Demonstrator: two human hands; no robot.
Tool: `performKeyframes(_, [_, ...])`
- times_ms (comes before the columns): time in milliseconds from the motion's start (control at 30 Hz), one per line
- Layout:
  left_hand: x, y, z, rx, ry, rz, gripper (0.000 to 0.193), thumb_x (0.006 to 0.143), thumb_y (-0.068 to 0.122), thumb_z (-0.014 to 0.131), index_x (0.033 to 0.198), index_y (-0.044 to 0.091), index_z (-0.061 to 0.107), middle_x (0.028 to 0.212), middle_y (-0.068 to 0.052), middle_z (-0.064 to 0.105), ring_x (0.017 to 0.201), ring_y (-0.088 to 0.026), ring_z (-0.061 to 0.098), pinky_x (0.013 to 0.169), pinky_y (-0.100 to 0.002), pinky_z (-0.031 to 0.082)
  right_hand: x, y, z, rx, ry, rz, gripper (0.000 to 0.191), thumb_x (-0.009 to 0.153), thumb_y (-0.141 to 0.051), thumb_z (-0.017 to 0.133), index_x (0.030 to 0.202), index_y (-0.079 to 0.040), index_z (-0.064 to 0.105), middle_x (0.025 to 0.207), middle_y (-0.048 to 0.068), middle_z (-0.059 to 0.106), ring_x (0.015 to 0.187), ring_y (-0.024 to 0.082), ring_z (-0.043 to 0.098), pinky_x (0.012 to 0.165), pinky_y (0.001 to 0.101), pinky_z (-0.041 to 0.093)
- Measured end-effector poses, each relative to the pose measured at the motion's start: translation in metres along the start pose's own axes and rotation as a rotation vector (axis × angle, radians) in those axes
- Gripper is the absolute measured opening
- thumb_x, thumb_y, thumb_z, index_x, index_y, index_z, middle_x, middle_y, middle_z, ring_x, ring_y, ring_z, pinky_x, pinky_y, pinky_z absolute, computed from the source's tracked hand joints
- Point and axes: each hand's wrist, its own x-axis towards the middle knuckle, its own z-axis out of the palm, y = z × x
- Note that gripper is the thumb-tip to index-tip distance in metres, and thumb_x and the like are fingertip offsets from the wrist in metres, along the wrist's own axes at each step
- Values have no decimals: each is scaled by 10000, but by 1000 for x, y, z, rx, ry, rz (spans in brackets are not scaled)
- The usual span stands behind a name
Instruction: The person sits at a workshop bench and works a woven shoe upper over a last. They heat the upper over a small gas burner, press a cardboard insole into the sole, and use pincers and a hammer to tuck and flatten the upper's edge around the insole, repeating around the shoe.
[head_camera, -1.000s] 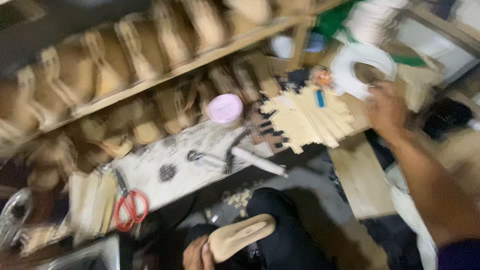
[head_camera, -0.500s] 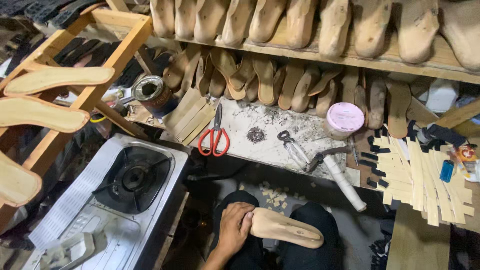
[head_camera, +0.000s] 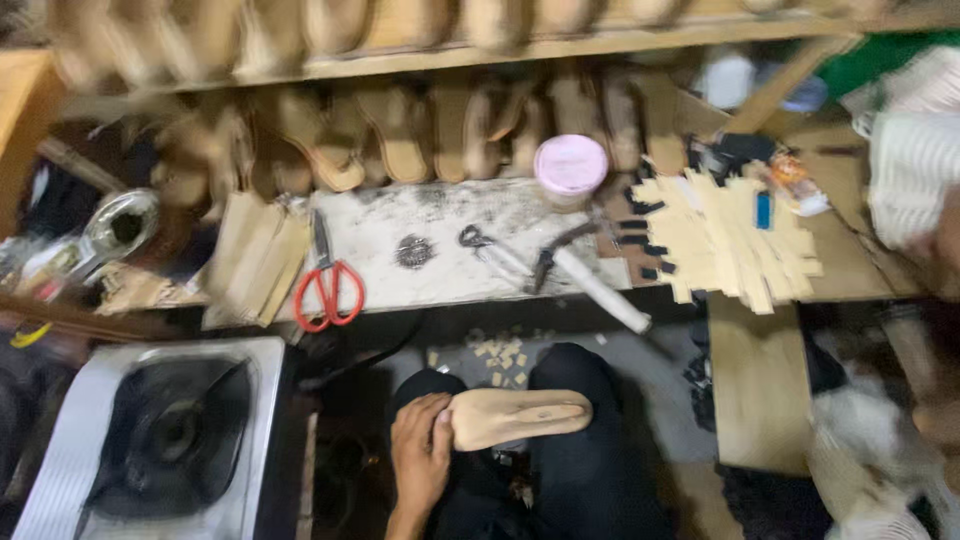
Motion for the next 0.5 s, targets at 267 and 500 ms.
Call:
performKeyframes(267, [2, 0, 10, -2, -51, 2, 222, 959, 163, 609, 1090, 40, 739, 1119, -110, 741, 1130, -298, 651, 1013, -402, 461, 5, -5, -31, 323, -411, 426, 298, 1101, -221, 454, 1270, 21, 488, 994, 157, 689, 702, 136, 712, 528, 332, 605])
performKeyframes(500, [7, -4, 1, -67, -146, -146, 243, 959, 173, 624, 1106, 21, 744, 1115, -140, 744, 1119, -298, 666, 1004, -387, 491, 6, 12, -32, 107, -201, 161, 314, 1129, -224, 463, 1228, 39, 604, 907, 218, 724, 497, 241, 477, 414, 398, 376])
